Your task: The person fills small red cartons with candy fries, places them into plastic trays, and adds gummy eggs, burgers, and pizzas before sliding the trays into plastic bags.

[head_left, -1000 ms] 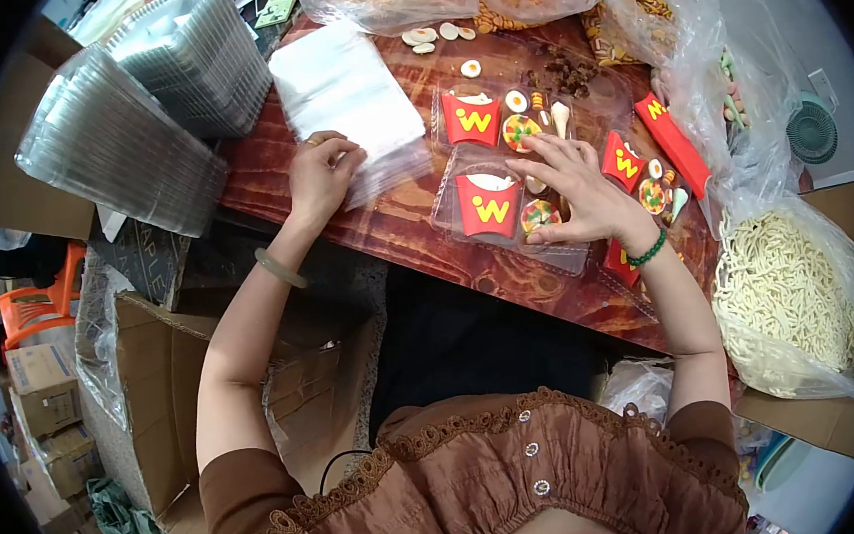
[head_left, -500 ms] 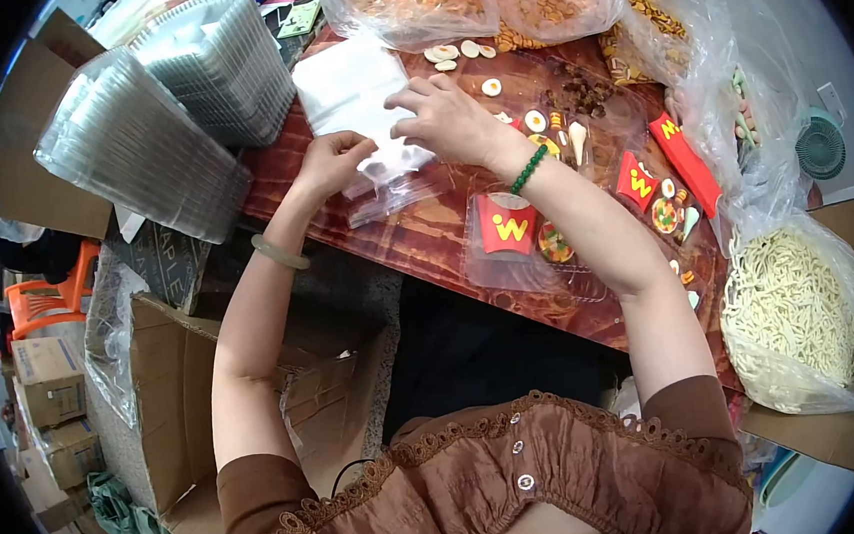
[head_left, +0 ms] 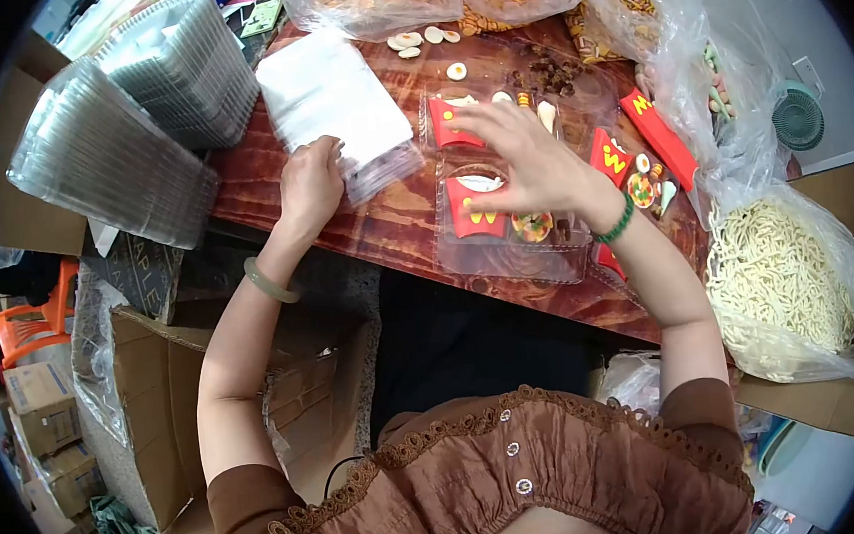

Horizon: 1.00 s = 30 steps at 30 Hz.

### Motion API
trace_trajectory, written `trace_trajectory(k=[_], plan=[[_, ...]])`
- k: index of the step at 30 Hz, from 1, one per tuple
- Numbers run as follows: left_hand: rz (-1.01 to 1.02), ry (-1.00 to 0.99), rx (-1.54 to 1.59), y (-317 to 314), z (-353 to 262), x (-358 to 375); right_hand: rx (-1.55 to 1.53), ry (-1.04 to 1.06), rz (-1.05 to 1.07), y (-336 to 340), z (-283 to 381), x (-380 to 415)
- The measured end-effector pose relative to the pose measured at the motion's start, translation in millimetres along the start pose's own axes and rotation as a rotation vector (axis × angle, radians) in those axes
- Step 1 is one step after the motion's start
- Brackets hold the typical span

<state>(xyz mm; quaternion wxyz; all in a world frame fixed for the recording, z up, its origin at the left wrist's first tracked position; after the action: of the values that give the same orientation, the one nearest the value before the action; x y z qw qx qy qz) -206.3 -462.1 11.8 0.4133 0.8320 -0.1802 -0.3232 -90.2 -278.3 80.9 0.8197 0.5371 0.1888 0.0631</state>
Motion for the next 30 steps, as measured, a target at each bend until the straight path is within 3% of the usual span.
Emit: trace_trajectory(k=[4,10,15,24,30], plan=[[-0.007,0.012,-0.005,-7,4,-1,0.218,-0.094,0.213,-18,7,72],[0.103,0.064,0.046,-10,7,-4,0.172,-0.117,0.142,-28,-18,76],[0.239,-0.062,0.054,-16,1,-6,0.191,-0.084,0.199,-29,-17,74],[0.253,-0.221,-0.026,2,-54,-6,0.132,-0.160,0.103,-25,-19,73],[0.274,-0.166,-0.054,-25,-36,8,0.116,-0.021,0.194,-19,-24,74]])
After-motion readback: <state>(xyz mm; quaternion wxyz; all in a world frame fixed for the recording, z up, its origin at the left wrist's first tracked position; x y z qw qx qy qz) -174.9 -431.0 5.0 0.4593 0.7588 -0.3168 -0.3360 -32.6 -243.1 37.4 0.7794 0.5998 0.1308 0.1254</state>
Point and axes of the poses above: each hand's wrist, its own x-axis away from the middle knuckle, its own y-axis out of the back of the hand, z = x × y, the point moved 9 cm from there along -x, towards the middle knuckle, and after that the axes turned 8 degrees about -y, right-handed, at the moved point
